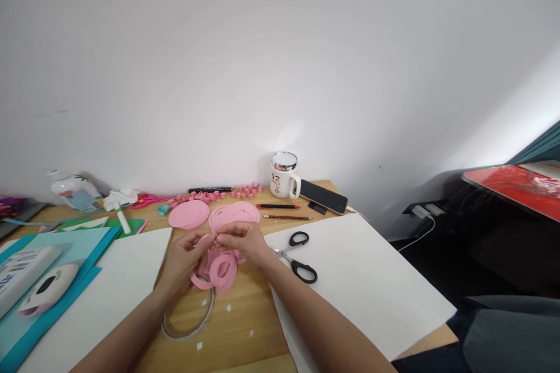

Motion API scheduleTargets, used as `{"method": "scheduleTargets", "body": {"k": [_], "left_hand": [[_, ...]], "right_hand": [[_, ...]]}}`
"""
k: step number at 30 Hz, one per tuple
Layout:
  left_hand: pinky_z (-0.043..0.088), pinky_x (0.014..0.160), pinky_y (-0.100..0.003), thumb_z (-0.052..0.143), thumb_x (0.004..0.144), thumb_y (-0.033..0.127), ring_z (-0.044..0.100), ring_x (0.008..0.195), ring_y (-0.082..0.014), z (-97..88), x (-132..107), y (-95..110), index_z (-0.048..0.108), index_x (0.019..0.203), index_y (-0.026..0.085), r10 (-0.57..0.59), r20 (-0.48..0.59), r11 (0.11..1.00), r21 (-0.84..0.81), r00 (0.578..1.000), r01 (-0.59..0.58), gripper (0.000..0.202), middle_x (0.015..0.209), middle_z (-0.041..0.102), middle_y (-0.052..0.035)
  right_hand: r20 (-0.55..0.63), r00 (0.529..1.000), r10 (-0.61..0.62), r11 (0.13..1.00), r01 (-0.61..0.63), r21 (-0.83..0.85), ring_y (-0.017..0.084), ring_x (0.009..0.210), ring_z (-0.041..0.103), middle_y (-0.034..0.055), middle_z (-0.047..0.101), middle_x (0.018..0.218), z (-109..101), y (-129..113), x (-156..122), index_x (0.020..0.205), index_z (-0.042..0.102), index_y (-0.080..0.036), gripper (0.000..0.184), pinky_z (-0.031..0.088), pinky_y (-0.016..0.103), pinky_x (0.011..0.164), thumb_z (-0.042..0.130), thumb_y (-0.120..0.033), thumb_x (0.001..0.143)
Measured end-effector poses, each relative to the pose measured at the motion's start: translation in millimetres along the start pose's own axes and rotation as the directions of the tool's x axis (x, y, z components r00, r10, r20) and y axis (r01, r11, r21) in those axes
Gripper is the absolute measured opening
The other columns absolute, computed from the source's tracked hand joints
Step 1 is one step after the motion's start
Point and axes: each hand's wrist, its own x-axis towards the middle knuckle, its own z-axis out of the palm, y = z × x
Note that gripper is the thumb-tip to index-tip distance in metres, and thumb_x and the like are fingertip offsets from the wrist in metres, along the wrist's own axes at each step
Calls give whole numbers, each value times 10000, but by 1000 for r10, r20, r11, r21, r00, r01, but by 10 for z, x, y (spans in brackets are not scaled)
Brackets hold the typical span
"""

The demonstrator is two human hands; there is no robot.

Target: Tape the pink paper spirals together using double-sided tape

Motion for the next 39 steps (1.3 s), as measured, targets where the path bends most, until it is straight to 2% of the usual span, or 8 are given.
{"method": "scheduleTargets", "body": {"k": [6, 13, 21, 31, 39], "left_hand": [[216, 277, -152, 655, 634, 389, 327, 238, -44, 15, -12, 18, 585, 701, 146, 7, -11, 1000, 14, 1000, -7, 262, 333, 448, 87], [204, 274, -142, 651, 658, 393, 332, 235, -48, -23, 22, -25, 557, 736, 157, 24, 23, 1000, -17, 999, -23, 266, 329, 437, 95], [230, 278, -151, 650, 647, 388, 330, 242, -50, 13, -14, 15, 559, 711, 158, 21, 23, 1000, 18, 1000, -22, 255, 331, 424, 95], [209, 276, -147, 643, 662, 384, 322, 236, -49, 1, 2, -12, 542, 713, 161, 5, 51, 1000, -12, 999, -4, 251, 320, 413, 101], [231, 272, -152, 611, 705, 396, 356, 235, -55, -3, 5, -20, 522, 707, 167, 17, 96, 999, -33, 995, -14, 246, 363, 461, 86]], "right_hand": [[28, 999, -22, 998, 24, -51, 104, 565, 596, 5, 664, 664, -1, 8, -5, 762, 670, -141, 290, 496, 249, 586, 771, -295, 539], [94, 995, -25, 995, 34, -94, 110, 606, 601, 28, 678, 727, -38, -18, -21, 843, 688, -145, 288, 494, 269, 641, 710, -335, 628], [3, 996, -90, 984, 90, -152, 114, 619, 583, 7, 668, 699, 4, 0, -14, 760, 680, -156, 267, 468, 252, 630, 749, -317, 558], [30, 994, -103, 962, 107, -250, 117, 613, 570, 12, 658, 679, -19, -11, -7, 727, 686, -151, 246, 452, 252, 619, 684, -380, 640], [41, 994, -98, 969, 104, -224, 124, 659, 591, 17, 654, 688, -52, 25, 27, 751, 681, -148, 272, 465, 270, 688, 652, -408, 675]]}}
